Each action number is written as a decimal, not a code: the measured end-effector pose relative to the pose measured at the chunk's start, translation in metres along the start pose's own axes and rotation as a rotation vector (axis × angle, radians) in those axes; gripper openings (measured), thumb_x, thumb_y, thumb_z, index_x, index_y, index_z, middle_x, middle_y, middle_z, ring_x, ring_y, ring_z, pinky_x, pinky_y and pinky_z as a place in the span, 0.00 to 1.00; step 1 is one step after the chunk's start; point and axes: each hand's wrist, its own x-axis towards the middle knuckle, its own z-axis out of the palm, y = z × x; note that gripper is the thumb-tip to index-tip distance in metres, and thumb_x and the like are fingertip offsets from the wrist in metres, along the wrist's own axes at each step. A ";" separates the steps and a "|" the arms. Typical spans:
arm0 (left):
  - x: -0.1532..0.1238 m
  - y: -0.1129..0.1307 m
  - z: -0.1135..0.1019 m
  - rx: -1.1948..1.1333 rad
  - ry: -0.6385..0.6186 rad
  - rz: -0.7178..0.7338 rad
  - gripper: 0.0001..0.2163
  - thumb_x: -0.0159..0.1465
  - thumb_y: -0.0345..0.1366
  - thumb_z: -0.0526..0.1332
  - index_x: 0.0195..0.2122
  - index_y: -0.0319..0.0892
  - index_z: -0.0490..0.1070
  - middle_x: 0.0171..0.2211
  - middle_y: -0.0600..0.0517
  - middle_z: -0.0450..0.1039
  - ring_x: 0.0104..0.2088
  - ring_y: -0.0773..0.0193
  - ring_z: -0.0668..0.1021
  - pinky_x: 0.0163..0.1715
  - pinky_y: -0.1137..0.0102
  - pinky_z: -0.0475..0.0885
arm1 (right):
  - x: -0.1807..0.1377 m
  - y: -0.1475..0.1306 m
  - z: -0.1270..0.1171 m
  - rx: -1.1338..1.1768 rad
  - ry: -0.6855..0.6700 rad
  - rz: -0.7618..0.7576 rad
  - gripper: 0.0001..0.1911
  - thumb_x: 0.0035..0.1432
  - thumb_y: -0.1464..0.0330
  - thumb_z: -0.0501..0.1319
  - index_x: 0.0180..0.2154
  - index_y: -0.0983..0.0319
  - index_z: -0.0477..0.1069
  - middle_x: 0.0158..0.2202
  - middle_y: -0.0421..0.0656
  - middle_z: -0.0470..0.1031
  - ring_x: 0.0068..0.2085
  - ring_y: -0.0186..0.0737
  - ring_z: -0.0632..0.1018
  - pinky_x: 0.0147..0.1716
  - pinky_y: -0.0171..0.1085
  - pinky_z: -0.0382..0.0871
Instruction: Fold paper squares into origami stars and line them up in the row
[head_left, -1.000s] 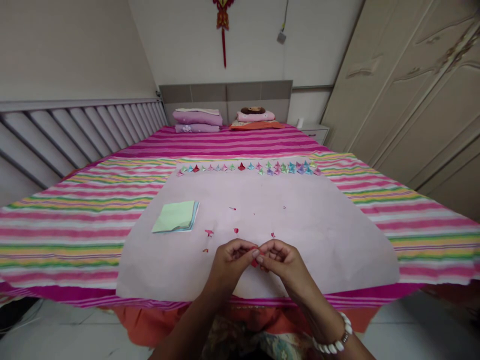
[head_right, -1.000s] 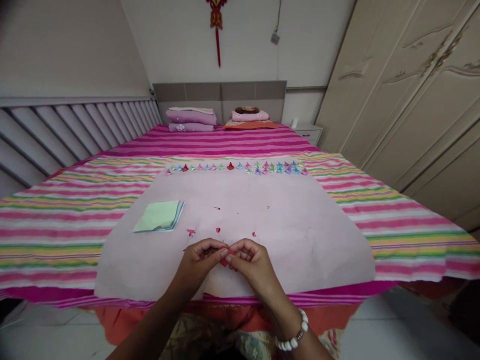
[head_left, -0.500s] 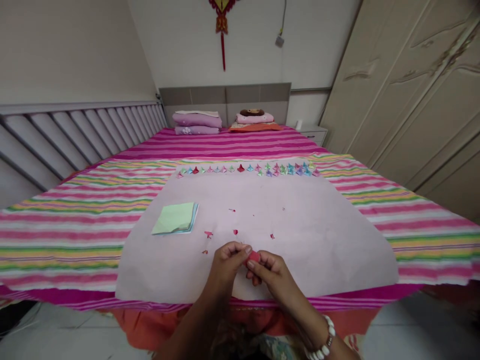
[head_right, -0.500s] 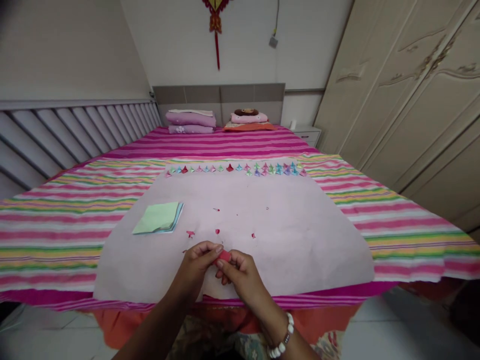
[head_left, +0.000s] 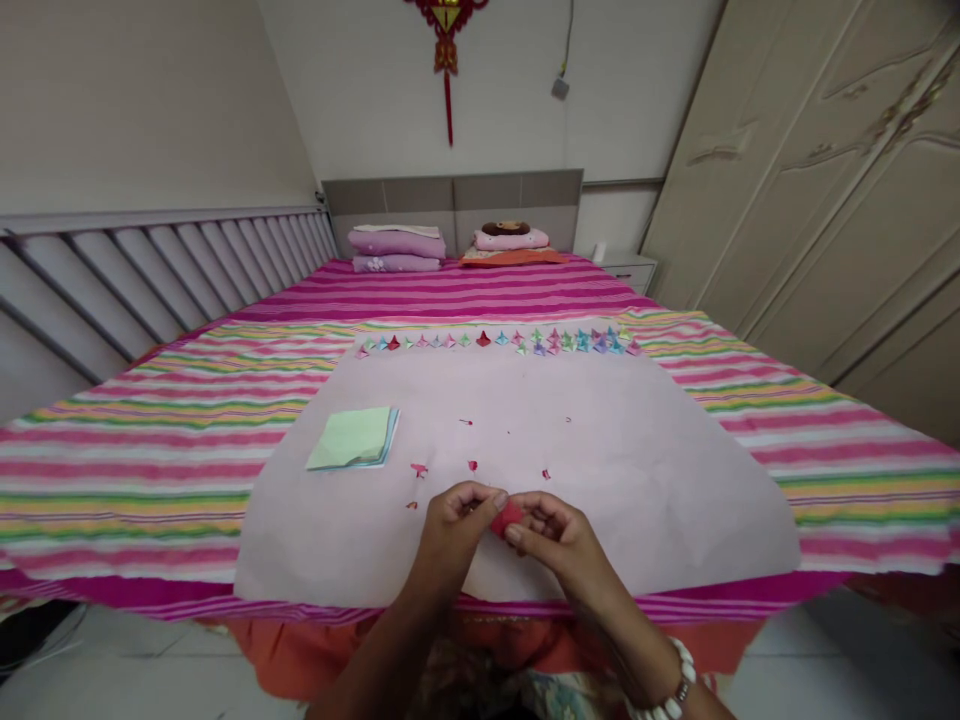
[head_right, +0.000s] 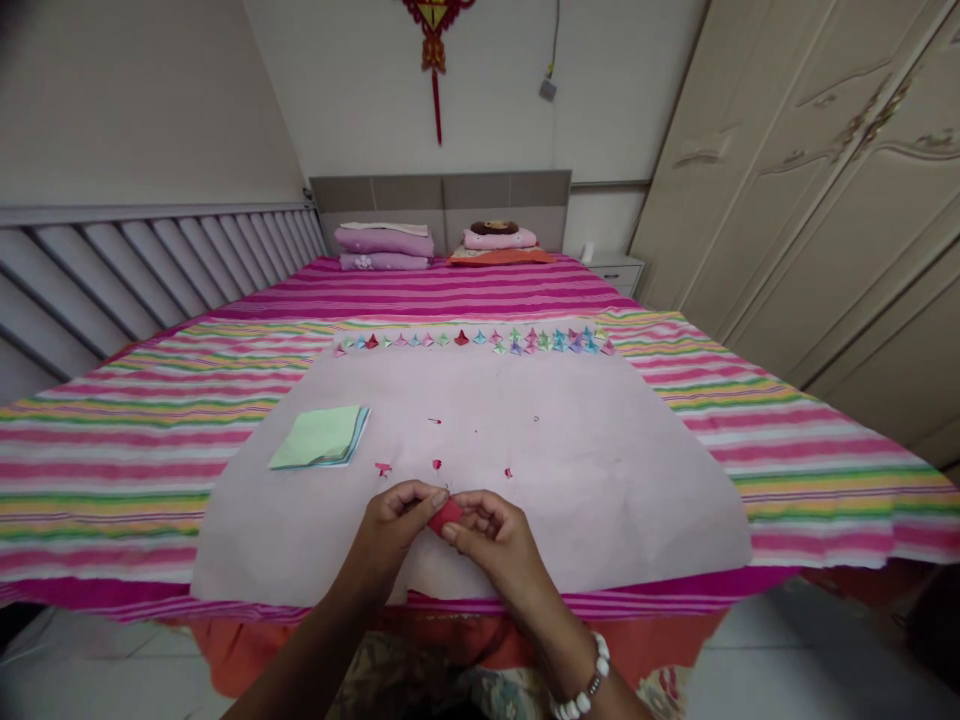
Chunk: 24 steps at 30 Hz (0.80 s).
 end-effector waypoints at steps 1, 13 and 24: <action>0.000 0.000 0.000 0.012 -0.015 0.012 0.08 0.54 0.39 0.65 0.25 0.39 0.75 0.22 0.52 0.75 0.27 0.64 0.74 0.31 0.71 0.68 | 0.000 -0.001 -0.001 0.032 0.029 -0.017 0.17 0.41 0.63 0.73 0.34 0.62 0.74 0.21 0.36 0.73 0.22 0.32 0.72 0.25 0.33 0.66; -0.006 -0.013 -0.012 -0.108 -0.148 -0.004 0.09 0.53 0.35 0.67 0.30 0.40 0.68 0.22 0.56 0.72 0.26 0.68 0.75 0.29 0.74 0.67 | -0.002 -0.007 -0.005 0.105 0.064 -0.037 0.14 0.43 0.65 0.72 0.30 0.61 0.72 0.17 0.37 0.74 0.19 0.34 0.74 0.22 0.33 0.67; -0.007 -0.014 -0.011 -0.159 -0.206 -0.057 0.08 0.52 0.35 0.68 0.29 0.40 0.70 0.21 0.56 0.74 0.24 0.69 0.75 0.28 0.74 0.69 | -0.003 -0.009 -0.004 0.069 -0.005 0.027 0.12 0.42 0.65 0.72 0.29 0.63 0.74 0.17 0.38 0.75 0.19 0.34 0.74 0.22 0.33 0.67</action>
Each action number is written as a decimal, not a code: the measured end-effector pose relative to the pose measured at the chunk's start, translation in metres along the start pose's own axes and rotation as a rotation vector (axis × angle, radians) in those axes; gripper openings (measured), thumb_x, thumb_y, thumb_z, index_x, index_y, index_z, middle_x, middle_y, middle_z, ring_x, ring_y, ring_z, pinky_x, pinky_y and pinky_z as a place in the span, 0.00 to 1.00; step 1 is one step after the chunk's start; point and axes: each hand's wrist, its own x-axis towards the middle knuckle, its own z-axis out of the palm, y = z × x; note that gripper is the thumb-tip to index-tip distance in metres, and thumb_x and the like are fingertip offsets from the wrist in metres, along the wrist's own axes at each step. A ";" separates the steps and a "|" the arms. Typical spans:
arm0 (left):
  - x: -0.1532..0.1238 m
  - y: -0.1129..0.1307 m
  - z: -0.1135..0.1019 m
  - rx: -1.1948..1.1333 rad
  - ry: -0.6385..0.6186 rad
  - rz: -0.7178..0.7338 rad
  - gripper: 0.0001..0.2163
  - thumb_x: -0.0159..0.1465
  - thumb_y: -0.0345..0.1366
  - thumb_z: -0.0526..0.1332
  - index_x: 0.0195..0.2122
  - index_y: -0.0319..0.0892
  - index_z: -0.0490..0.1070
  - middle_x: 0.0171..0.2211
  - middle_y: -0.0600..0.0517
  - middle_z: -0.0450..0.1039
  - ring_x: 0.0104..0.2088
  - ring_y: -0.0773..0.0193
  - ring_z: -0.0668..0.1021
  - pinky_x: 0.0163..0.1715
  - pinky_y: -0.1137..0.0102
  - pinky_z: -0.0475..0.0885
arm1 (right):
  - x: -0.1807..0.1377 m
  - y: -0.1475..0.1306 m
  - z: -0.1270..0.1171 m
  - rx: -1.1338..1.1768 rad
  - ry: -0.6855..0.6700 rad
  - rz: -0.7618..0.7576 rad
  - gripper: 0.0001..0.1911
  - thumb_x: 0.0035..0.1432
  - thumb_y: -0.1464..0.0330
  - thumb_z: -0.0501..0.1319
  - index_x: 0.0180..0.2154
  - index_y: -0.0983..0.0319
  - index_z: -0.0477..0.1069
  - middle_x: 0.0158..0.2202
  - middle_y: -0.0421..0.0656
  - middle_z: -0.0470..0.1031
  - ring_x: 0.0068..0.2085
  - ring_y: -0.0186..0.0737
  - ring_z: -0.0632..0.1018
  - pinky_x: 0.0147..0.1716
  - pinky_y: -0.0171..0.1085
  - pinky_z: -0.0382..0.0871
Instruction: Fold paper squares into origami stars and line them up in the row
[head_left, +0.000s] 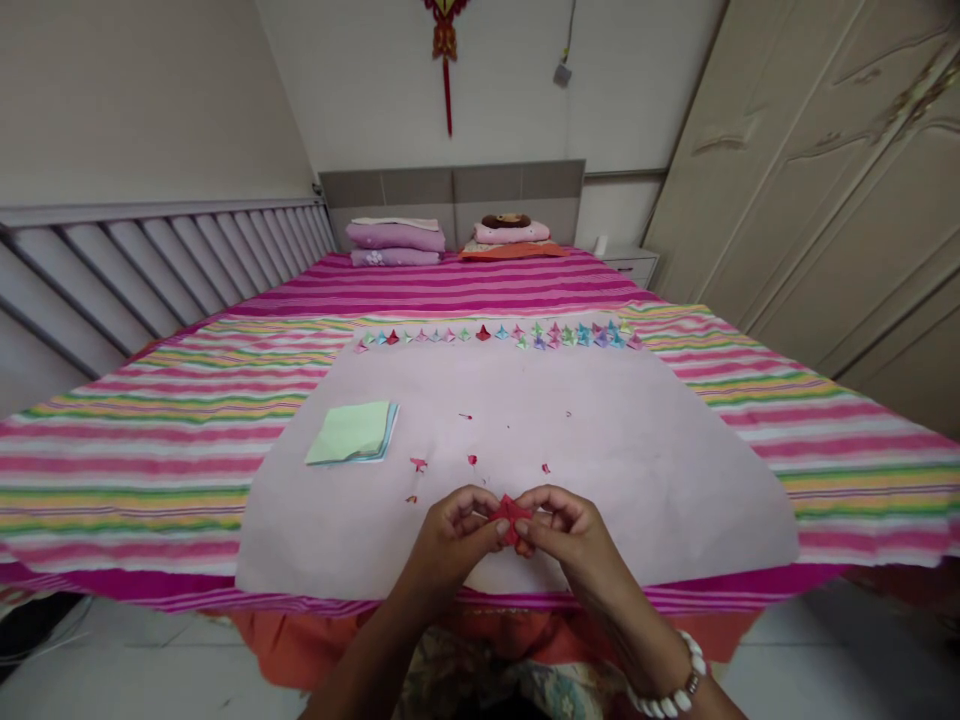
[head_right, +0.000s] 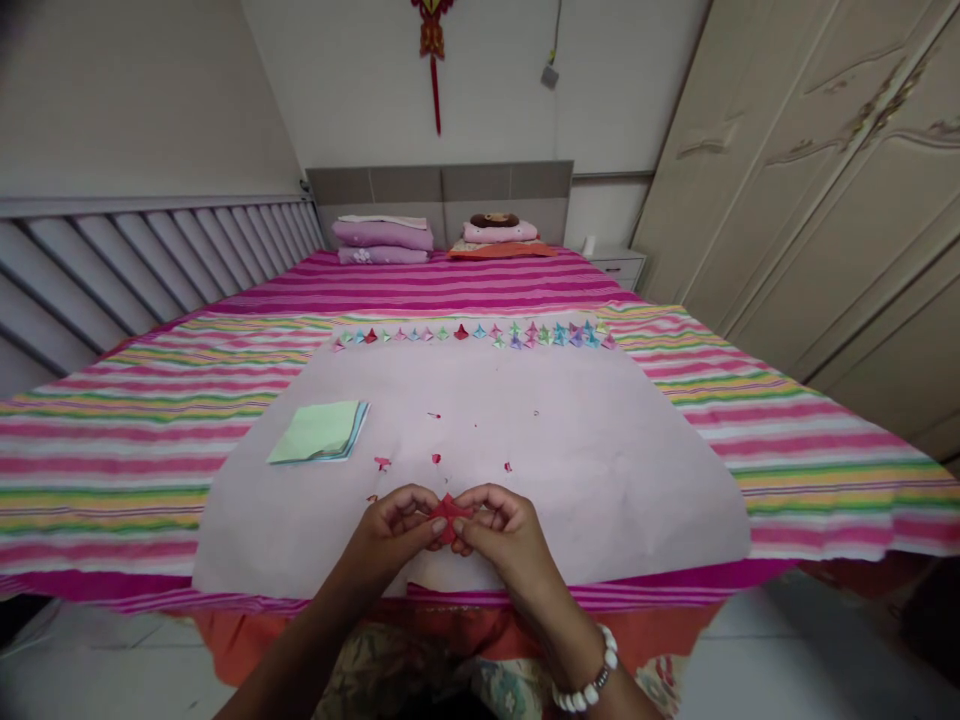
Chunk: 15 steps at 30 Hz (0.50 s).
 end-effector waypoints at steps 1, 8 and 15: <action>0.000 -0.001 0.000 0.005 0.002 0.000 0.08 0.52 0.35 0.68 0.29 0.40 0.70 0.21 0.56 0.74 0.23 0.69 0.75 0.27 0.74 0.69 | 0.000 0.000 0.000 0.000 -0.006 0.005 0.12 0.41 0.65 0.72 0.28 0.63 0.75 0.17 0.38 0.75 0.19 0.34 0.74 0.22 0.33 0.67; -0.004 0.000 0.007 -0.066 0.049 -0.018 0.07 0.52 0.35 0.68 0.30 0.40 0.73 0.22 0.54 0.76 0.25 0.68 0.76 0.29 0.73 0.71 | 0.000 0.001 0.004 0.059 0.028 -0.008 0.04 0.43 0.70 0.68 0.26 0.63 0.76 0.16 0.39 0.75 0.18 0.34 0.73 0.22 0.32 0.66; -0.006 -0.002 0.008 -0.187 0.070 -0.025 0.03 0.53 0.32 0.65 0.28 0.39 0.75 0.22 0.52 0.77 0.26 0.66 0.77 0.32 0.71 0.70 | 0.000 0.004 0.006 0.125 0.014 -0.129 0.06 0.44 0.77 0.64 0.26 0.61 0.76 0.22 0.39 0.76 0.21 0.33 0.75 0.22 0.32 0.68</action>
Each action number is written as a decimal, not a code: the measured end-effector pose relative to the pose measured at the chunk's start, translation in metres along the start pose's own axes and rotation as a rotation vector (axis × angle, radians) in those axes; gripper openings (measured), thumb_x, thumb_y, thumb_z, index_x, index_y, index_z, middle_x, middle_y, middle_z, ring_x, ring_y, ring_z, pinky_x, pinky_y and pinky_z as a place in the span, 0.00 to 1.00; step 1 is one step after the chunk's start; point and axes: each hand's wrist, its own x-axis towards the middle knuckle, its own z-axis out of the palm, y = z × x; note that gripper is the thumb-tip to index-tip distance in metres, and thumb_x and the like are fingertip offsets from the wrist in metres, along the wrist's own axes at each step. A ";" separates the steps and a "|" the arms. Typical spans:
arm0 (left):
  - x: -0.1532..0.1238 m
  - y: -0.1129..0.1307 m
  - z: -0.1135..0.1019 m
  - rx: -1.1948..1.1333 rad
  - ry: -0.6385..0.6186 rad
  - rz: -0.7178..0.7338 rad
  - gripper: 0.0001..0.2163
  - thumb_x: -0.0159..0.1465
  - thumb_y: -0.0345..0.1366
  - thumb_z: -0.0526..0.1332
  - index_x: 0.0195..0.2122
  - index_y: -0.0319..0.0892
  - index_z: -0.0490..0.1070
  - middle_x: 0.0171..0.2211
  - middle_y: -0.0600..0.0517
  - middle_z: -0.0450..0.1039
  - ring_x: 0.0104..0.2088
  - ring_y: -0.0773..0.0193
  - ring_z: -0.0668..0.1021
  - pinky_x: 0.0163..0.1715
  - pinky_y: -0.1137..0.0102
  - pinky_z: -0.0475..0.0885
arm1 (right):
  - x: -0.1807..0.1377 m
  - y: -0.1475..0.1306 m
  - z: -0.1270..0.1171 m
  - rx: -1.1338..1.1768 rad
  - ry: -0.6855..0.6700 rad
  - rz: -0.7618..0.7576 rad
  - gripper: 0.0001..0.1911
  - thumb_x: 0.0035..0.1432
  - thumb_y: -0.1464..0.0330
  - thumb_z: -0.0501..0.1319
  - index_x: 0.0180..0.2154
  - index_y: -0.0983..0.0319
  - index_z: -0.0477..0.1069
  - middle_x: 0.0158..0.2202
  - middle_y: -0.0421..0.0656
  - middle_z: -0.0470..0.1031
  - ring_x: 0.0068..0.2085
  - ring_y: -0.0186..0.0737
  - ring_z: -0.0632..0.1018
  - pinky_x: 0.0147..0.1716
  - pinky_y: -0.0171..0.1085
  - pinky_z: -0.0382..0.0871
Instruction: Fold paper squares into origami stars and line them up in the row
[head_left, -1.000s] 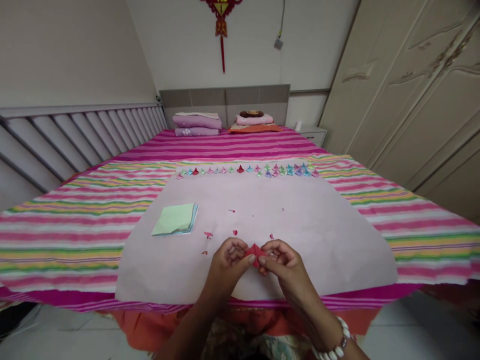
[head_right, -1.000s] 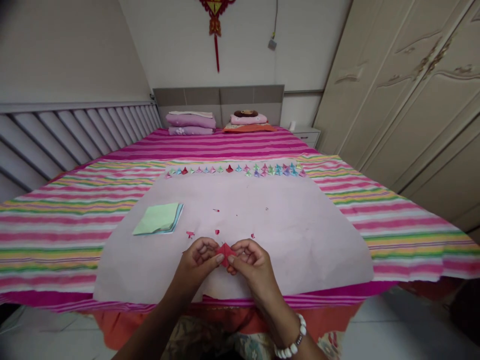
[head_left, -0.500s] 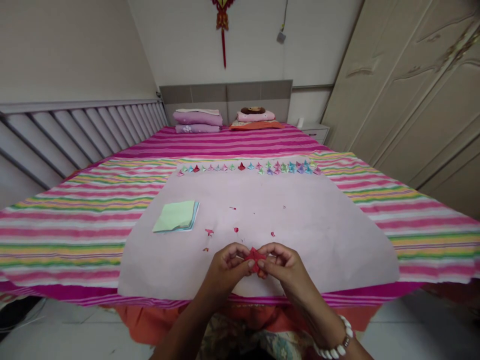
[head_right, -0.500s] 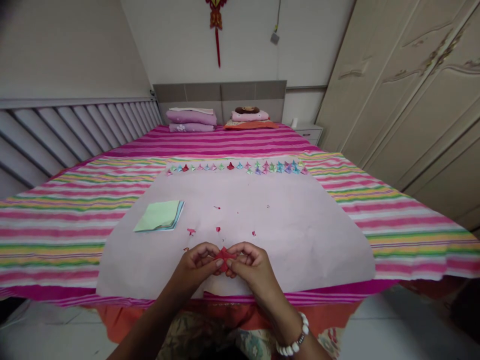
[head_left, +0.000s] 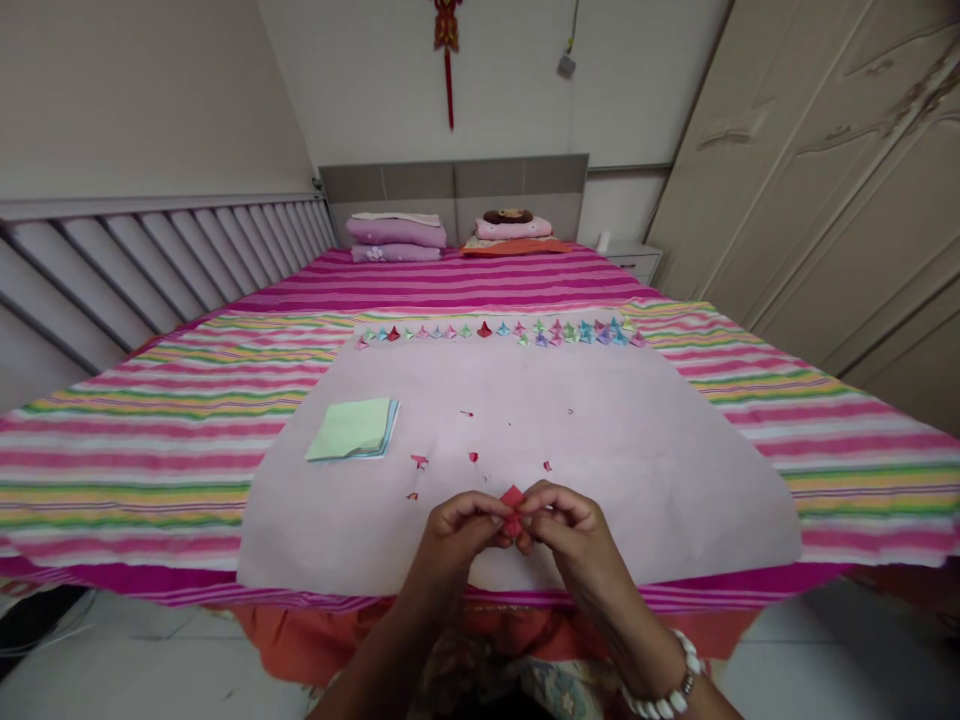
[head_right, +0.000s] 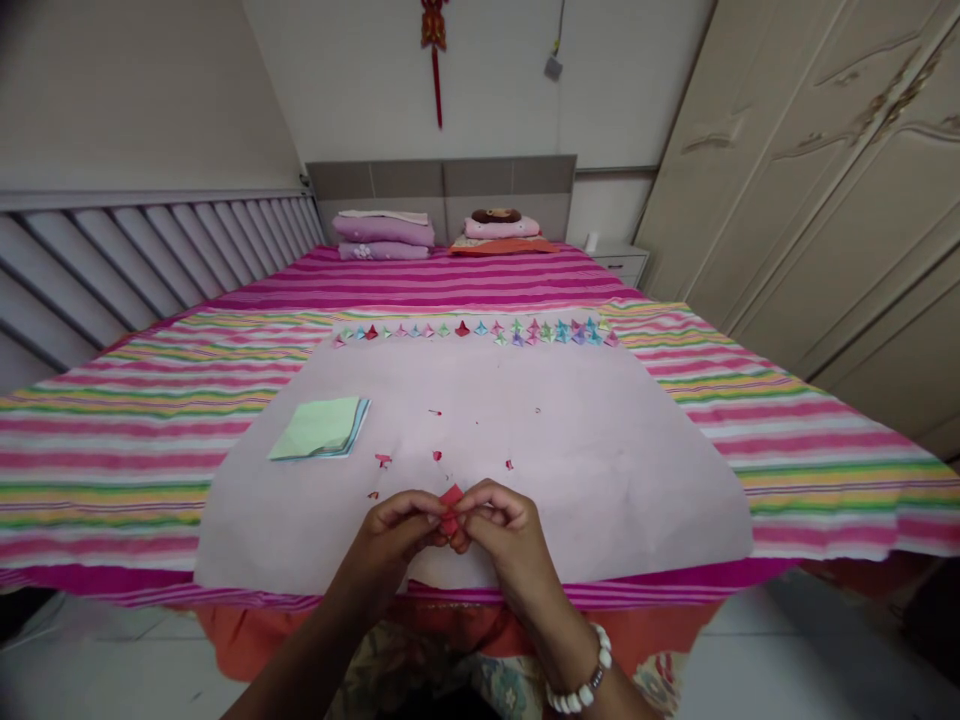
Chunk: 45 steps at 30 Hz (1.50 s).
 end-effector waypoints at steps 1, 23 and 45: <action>0.000 0.001 0.000 0.000 -0.008 0.004 0.04 0.54 0.33 0.65 0.28 0.38 0.75 0.23 0.51 0.77 0.26 0.65 0.77 0.32 0.70 0.70 | 0.000 0.001 0.000 -0.006 -0.007 -0.024 0.06 0.44 0.77 0.64 0.26 0.61 0.77 0.23 0.38 0.76 0.21 0.33 0.75 0.22 0.32 0.69; 0.006 0.002 0.002 0.126 0.078 0.002 0.16 0.50 0.37 0.70 0.39 0.39 0.74 0.28 0.52 0.78 0.30 0.66 0.77 0.35 0.70 0.70 | 0.005 0.002 -0.004 -0.029 0.067 0.042 0.17 0.41 0.68 0.74 0.35 0.61 0.73 0.22 0.36 0.73 0.24 0.30 0.73 0.26 0.31 0.67; 0.014 -0.002 0.008 0.217 0.136 0.038 0.11 0.52 0.41 0.68 0.20 0.39 0.73 0.20 0.54 0.73 0.25 0.67 0.72 0.30 0.73 0.66 | 0.003 0.004 -0.002 -0.086 0.155 -0.040 0.28 0.46 0.67 0.71 0.51 0.60 0.70 0.24 0.36 0.74 0.27 0.36 0.75 0.32 0.37 0.70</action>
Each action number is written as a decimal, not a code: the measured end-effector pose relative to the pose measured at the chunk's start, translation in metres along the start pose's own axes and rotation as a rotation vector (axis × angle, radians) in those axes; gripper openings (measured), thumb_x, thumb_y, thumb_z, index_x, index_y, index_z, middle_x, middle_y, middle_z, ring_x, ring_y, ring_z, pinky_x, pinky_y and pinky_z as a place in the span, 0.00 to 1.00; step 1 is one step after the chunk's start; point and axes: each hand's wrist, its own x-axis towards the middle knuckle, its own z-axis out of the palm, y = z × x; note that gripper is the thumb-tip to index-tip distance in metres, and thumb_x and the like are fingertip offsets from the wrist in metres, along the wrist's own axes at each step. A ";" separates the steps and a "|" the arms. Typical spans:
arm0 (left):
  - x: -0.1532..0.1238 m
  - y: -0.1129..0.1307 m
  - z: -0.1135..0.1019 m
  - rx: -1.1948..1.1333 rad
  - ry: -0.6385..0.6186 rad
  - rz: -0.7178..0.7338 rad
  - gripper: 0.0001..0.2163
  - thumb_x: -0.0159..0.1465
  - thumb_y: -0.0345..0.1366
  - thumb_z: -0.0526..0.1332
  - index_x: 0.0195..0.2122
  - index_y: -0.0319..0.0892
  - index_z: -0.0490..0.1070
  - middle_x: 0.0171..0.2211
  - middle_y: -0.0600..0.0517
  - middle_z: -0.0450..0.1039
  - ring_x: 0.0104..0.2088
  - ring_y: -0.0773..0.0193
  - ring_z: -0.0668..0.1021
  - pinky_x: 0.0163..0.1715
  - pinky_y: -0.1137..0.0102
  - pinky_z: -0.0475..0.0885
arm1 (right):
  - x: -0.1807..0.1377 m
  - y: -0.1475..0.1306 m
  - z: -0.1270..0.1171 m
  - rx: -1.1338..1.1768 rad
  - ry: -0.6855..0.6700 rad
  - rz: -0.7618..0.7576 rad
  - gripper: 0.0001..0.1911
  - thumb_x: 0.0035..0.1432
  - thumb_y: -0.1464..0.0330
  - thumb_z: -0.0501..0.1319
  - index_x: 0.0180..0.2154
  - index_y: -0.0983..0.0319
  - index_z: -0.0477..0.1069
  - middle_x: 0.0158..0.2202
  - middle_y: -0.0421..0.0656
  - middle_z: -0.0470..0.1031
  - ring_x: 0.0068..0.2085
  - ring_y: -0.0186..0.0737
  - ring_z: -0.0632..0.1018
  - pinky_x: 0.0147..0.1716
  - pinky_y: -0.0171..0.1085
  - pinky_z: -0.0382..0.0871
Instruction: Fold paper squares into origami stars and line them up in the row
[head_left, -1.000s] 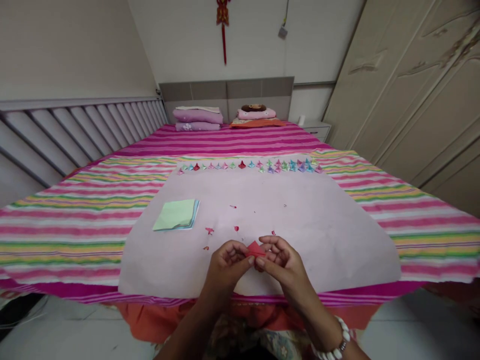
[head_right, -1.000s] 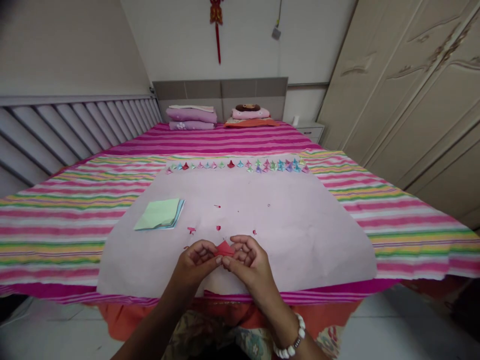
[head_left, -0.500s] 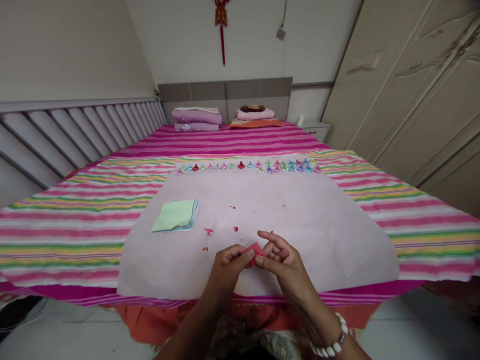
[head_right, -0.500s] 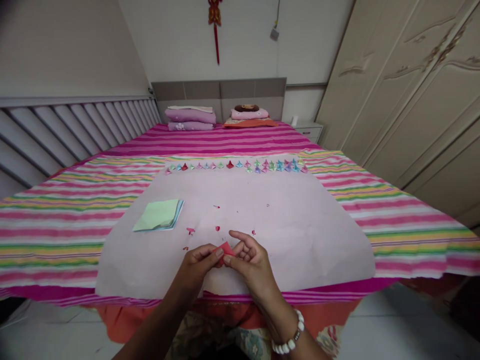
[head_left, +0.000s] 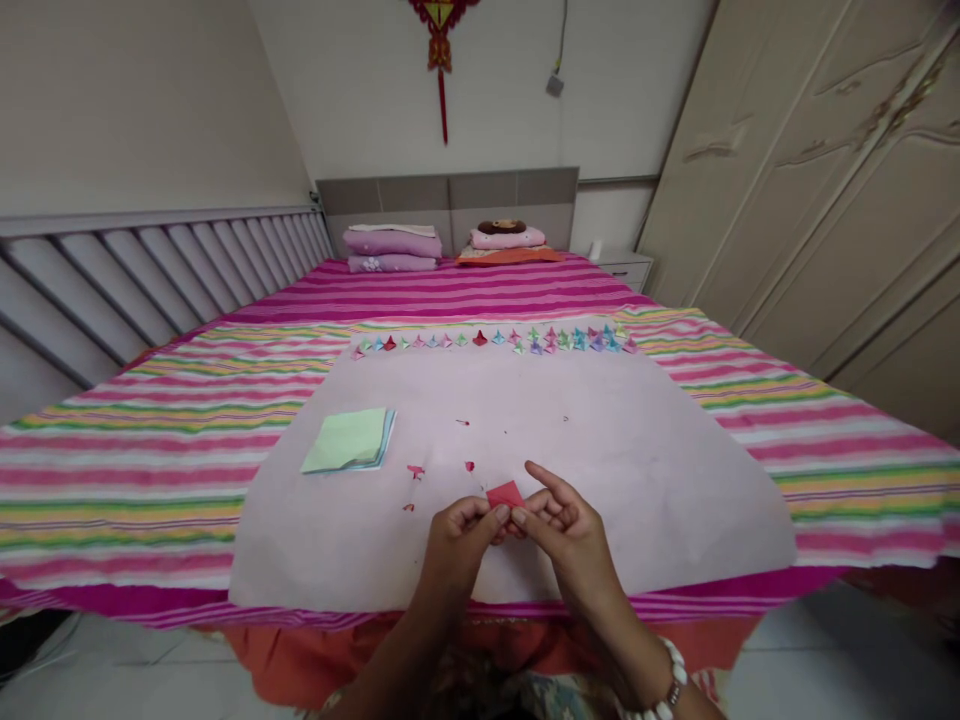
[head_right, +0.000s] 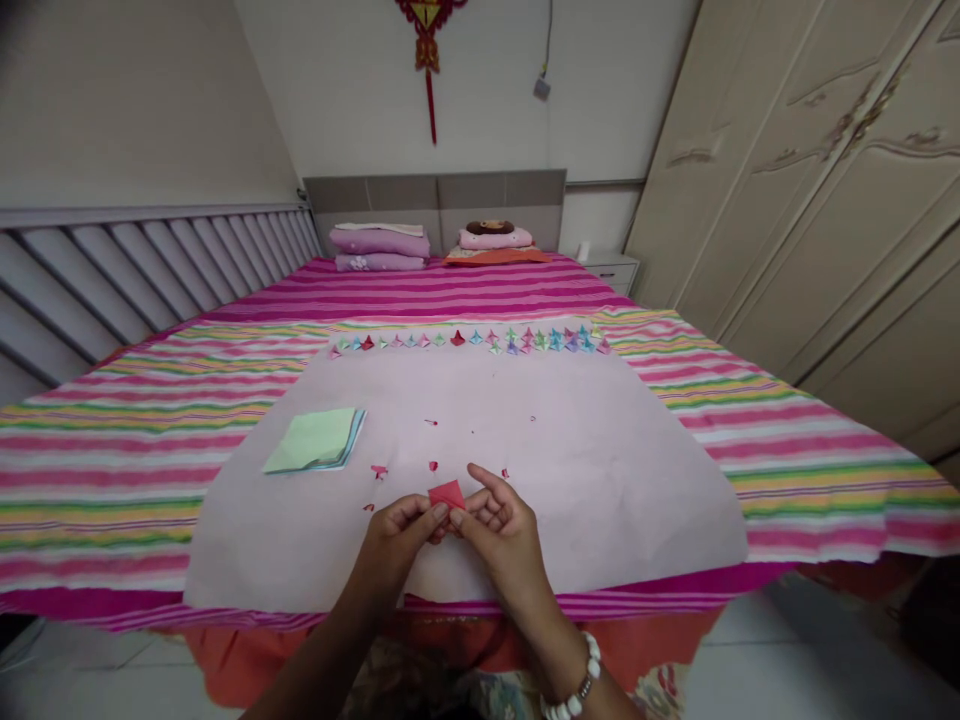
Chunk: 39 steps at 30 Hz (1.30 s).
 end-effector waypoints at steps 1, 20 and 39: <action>0.001 0.002 -0.001 -0.002 -0.007 0.003 0.12 0.52 0.41 0.68 0.19 0.39 0.72 0.19 0.54 0.72 0.24 0.69 0.71 0.29 0.73 0.65 | 0.001 0.000 -0.001 0.011 -0.024 0.003 0.28 0.45 0.67 0.71 0.50 0.59 0.71 0.25 0.37 0.75 0.28 0.36 0.75 0.32 0.37 0.70; 0.010 0.003 -0.002 -0.645 -0.649 -0.619 0.11 0.55 0.39 0.67 0.30 0.35 0.72 0.24 0.55 0.65 0.21 0.77 0.65 0.23 0.79 0.59 | 0.017 -0.025 -0.012 0.069 -0.421 0.111 0.10 0.51 0.62 0.67 0.25 0.62 0.73 0.23 0.38 0.71 0.25 0.35 0.71 0.29 0.35 0.65; 0.006 0.020 -0.005 0.075 -0.166 0.029 0.07 0.53 0.37 0.66 0.28 0.38 0.76 0.21 0.53 0.73 0.24 0.67 0.72 0.27 0.72 0.67 | 0.009 -0.021 -0.006 -0.107 -0.175 0.080 0.11 0.46 0.63 0.70 0.30 0.63 0.77 0.21 0.41 0.78 0.21 0.34 0.74 0.23 0.34 0.68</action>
